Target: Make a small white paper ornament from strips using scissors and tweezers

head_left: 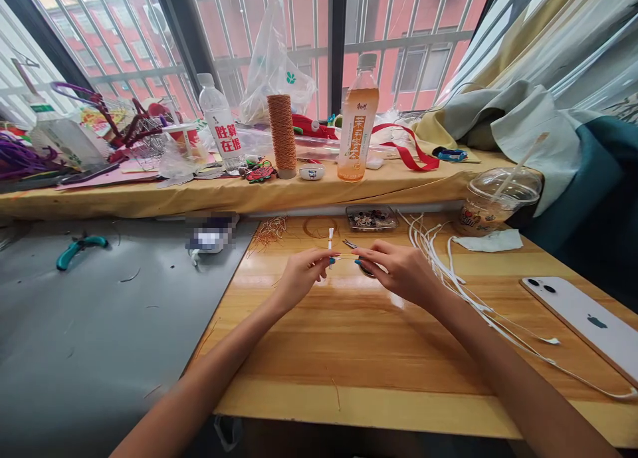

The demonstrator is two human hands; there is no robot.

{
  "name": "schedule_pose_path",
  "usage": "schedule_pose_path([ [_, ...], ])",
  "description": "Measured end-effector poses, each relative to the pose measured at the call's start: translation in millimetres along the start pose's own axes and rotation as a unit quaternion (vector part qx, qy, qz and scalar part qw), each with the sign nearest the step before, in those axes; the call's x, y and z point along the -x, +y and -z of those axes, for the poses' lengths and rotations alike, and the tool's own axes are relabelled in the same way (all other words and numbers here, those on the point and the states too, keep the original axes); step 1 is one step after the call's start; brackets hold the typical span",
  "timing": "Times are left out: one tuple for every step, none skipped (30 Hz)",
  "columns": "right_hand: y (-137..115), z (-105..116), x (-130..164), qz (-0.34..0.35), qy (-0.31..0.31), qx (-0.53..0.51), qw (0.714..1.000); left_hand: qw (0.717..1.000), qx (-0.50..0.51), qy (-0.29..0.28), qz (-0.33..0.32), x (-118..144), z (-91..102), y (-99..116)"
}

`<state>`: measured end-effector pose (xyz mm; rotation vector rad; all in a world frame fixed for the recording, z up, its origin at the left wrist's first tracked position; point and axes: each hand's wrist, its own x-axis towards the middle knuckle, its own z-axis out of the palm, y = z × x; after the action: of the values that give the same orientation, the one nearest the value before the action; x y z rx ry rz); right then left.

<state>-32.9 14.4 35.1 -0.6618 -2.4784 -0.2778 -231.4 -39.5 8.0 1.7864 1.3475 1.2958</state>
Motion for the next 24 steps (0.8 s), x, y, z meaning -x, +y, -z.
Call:
schedule_pose_path([
  [0.8,1.0,0.2,0.003,0.007,0.004,1.0,1.0,0.007,0.006,0.003,-0.2,0.1,-0.6],
  [1.7,1.8,0.5,0.004,0.013,0.007,1.0,1.0,0.013,0.013,0.007,-0.4,0.2,-1.2],
  [2.6,2.4,0.7,0.005,0.017,0.008,1.0,1.0,0.02,0.02,0.011,-0.7,0.2,-1.7],
  [3.3,2.8,0.8,0.005,0.02,0.008,1.0,0.999,0.025,0.026,0.014,-0.9,0.3,-1.9],
  [3.8,3.1,0.8,0.005,0.022,0.008,1.0,0.999,0.028,0.033,0.016,-1.2,0.4,-2.0],
  [4.1,3.1,0.8,0.007,0.023,0.007,1.0,0.999,0.029,0.037,0.016,-1.3,0.6,-1.7],
  [4.0,3.0,0.7,0.01,0.024,0.006,1.0,0.999,0.027,0.039,0.013,-1.4,0.8,-1.2],
  [3.7,2.7,0.5,0.015,0.024,0.004,1.0,0.999,0.022,0.038,0.007,-1.4,1.0,-0.5],
  [3.2,2.4,0.3,0.019,0.023,0.002,1.0,0.999,0.016,0.036,-0.001,-1.2,1.2,0.4],
  [2.5,2.0,0.1,0.022,0.024,-0.001,0.999,0.999,0.009,0.033,-0.009,-1.0,1.5,1.4],
  [1.7,1.7,-0.1,0.026,0.022,-0.005,0.999,0.999,0.003,0.03,-0.017,-0.7,1.7,2.3],
  [1.1,1.3,-0.2,0.028,0.021,-0.01,0.999,0.999,-0.002,0.028,-0.022,-0.3,1.8,3.1],
  [0.5,1.0,-0.2,0.031,0.021,-0.014,0.999,0.999,-0.005,0.026,-0.026,0.0,1.8,3.7],
  [0.2,0.8,-0.2,0.035,0.021,-0.018,0.999,0.999,-0.006,0.025,-0.028,0.2,1.7,4.1],
  [0.0,0.7,-0.1,0.04,0.022,-0.02,0.999,0.999,-0.007,0.024,-0.029,0.4,1.6,4.4],
  [0.0,0.6,0.0,0.045,0.024,-0.02,0.999,0.999,-0.008,0.023,-0.029,0.5,1.4,4.5],
  [0.1,0.7,0.0,0.05,0.026,-0.019,0.998,0.999,-0.008,0.023,-0.028,0.4,1.3,4.5],
  [0.2,0.9,0.1,0.055,0.027,-0.016,0.998,0.999,-0.008,0.022,-0.027,0.4,1.2,4.3],
  [0.3,1.1,0.2,0.06,0.027,-0.011,0.998,0.999,-0.007,0.022,-0.025,0.2,1.1,4.1],
  [0.3,1.4,0.2,0.065,0.028,-0.005,0.998,0.999,-0.005,0.022,-0.023,0.0,1.0,3.7],
  [0.4,1.7,0.2,0.068,0.028,0.001,0.997,1.0,-0.001,0.022,-0.021,-0.2,1.0,3.3],
  [0.3,2.1,0.2,0.072,0.029,0.006,0.997,1.0,0.002,0.021,-0.019,-0.4,1.0,2.9],
  [0.3,2.3,0.1,0.074,0.03,0.012,0.997,1.0,0.006,0.019,-0.017,-0.5,1.0,2.4],
  [0.3,2.6,0.0,0.077,0.032,0.017,0.996,1.0,0.009,0.017,-0.014,-0.6,0.9,1.9],
])
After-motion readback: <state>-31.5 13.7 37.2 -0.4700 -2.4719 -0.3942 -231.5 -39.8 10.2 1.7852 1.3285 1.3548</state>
